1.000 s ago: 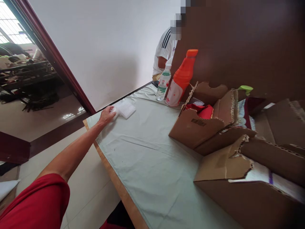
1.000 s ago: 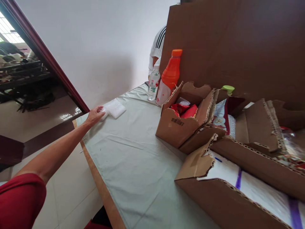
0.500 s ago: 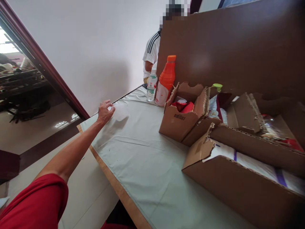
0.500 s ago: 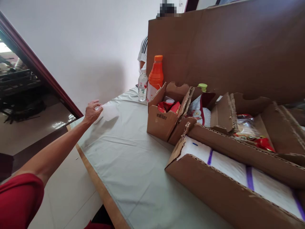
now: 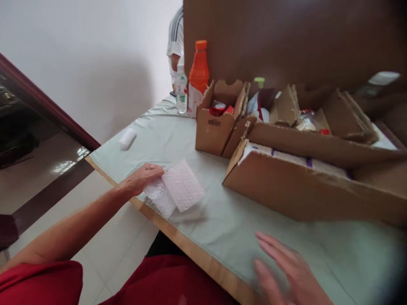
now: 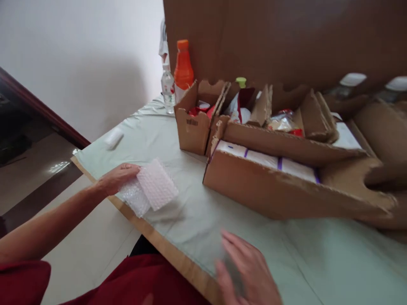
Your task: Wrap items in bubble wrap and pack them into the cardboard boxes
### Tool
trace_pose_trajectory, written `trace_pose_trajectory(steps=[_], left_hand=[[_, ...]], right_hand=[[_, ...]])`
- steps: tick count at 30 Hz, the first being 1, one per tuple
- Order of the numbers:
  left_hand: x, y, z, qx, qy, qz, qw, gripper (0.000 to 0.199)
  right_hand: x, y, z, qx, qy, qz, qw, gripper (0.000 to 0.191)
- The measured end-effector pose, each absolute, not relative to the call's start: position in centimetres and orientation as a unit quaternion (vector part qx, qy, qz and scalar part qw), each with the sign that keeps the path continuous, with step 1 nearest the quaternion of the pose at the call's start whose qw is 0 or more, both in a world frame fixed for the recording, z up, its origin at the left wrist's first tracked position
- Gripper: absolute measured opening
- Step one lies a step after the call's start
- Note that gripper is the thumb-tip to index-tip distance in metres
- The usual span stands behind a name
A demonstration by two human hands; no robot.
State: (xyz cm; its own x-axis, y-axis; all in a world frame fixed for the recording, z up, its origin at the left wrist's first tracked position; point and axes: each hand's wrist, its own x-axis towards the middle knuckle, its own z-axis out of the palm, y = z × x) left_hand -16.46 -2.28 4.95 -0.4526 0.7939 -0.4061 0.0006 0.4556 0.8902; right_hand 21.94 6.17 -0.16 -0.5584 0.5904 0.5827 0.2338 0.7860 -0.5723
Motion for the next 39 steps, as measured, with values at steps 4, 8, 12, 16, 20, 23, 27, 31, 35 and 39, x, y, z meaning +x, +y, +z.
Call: trace_pose_trajectory(steps=[4,8,12,16,20,23,27,31,35,39], left_hand=[[-12.2,-2.3,3.5,0.308,0.653,0.422,0.549,0.042],[-8.6,-2.5,3.4,0.318,0.534,0.447,0.643,0.040],[-6.1,-3.3,3.8,0.261,0.452,0.454,0.722,0.034],[-6.6,-3.1,3.9,0.278,0.436,0.438,0.736,0.029],[-9.4,-0.4,3.1,0.389,0.579,0.304,0.649,0.031],[-11.1,1.1,2.4,0.450,0.653,0.287,0.538,0.039],[-11.8,0.6,2.3,0.449,0.696,0.272,0.490,0.070],[-10.9,-1.0,2.3,0.436,0.713,0.272,0.477,0.075],[-10.0,-1.8,1.9,0.462,0.707,0.291,0.449,0.069],[-9.4,-1.8,1.9,0.492,0.692,0.286,0.444,0.060]], right_hand=[[17.0,2.5,1.7,-0.175,-0.882,0.238,0.366,0.068],[15.1,2.1,1.0,-0.306,-0.832,0.391,0.246,0.096],[16.4,1.7,-0.4,-0.364,-0.665,0.587,0.285,0.089],[19.6,2.7,-1.0,-0.454,-0.498,0.617,0.407,0.054],[24.7,5.1,-1.6,-0.540,-0.461,0.545,0.446,0.061],[28.2,5.5,-1.8,-0.602,-0.504,0.367,0.499,0.055],[27.9,3.4,-0.7,-0.580,-0.619,0.227,0.478,0.032],[22.0,2.5,0.0,-0.456,-0.804,0.169,0.342,0.040],[18.7,4.5,-0.9,-0.502,-0.828,0.131,0.212,0.038],[22.3,6.2,-1.3,-0.552,-0.767,0.167,0.281,0.025]])
